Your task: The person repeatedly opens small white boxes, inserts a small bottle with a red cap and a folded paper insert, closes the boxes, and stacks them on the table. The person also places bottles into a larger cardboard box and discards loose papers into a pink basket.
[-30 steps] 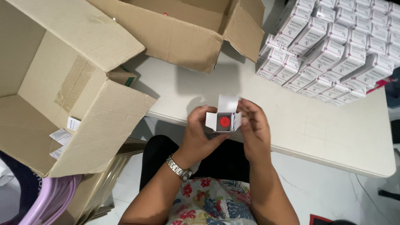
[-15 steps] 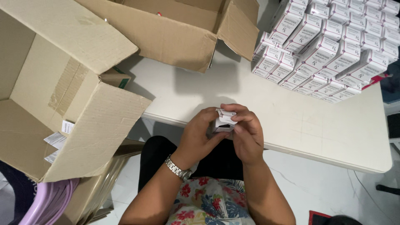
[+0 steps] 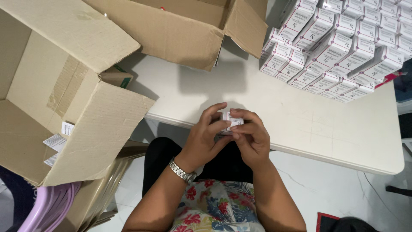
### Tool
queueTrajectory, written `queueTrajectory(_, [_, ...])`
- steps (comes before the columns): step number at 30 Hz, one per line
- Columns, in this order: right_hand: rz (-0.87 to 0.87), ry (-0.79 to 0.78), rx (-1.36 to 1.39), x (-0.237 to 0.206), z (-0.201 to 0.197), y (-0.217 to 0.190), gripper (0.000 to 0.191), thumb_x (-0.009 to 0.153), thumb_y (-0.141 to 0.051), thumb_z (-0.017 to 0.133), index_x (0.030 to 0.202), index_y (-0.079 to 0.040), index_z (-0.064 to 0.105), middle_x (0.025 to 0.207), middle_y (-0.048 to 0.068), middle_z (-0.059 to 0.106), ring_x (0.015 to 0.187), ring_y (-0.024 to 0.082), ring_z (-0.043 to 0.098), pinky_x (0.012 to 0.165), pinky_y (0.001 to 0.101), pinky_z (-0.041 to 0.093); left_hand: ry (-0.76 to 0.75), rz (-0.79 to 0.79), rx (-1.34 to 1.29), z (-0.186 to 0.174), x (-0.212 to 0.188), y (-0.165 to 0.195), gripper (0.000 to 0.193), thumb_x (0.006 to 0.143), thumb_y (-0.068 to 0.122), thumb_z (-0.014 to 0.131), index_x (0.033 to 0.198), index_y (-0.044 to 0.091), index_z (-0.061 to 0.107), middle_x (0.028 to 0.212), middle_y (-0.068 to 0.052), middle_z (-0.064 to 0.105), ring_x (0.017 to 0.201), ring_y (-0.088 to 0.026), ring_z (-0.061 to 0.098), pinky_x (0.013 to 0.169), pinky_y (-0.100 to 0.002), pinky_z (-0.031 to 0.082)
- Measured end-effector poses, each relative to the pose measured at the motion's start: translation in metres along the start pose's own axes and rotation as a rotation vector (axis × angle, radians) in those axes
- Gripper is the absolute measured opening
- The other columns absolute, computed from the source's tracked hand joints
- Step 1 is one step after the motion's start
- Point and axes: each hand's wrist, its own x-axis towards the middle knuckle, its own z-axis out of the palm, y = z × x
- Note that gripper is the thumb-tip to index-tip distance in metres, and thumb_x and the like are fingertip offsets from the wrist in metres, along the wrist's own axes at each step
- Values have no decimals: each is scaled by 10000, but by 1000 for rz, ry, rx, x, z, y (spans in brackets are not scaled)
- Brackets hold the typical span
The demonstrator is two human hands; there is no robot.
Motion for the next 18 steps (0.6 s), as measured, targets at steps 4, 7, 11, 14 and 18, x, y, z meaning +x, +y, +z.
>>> queueTrajectory(4, [-129,-56,-194,3,2,1,168,928,12,718,1035,-63,613,1377,174,566,1361,330,568,1076,430,540,-25,11,41,-3,-2,-2,465,861,56,805,1220,183,539,1468,-154,512,1187,-337,675,941,-399,608])
queueTrajectory(7, [-95,-36,-185,3,7,0,191,943,57,710,1055,-69,620,1397,180,566,1375,355,575,1061,434,573,-37,47,-38,-6,-3,-4,474,894,37,781,1274,171,529,1448,-157,510,1260,-362,647,1007,-410,599])
queueTrajectory(11, [-63,-33,-298,5,11,-10,182,959,24,696,1086,-80,620,1417,196,550,1370,352,577,1082,437,552,-72,42,-75,-12,-3,-3,478,919,4,739,1309,156,508,1473,-191,497,1325,-377,611,1065,-421,582])
queueTrajectory(14, [-54,28,-522,7,4,-18,239,899,-24,705,1112,-31,596,1419,240,512,1331,358,544,1077,443,492,-107,-25,-119,-13,6,1,441,931,3,716,1304,131,521,1476,-203,502,1336,-374,601,1078,-418,565])
queueTrajectory(18, [-33,319,-261,8,-22,-17,336,896,-32,682,1202,-27,543,1383,155,509,1297,281,529,1109,397,464,-102,45,-64,1,47,7,385,945,65,741,1267,78,530,1449,-212,518,1329,-388,566,1101,-446,504])
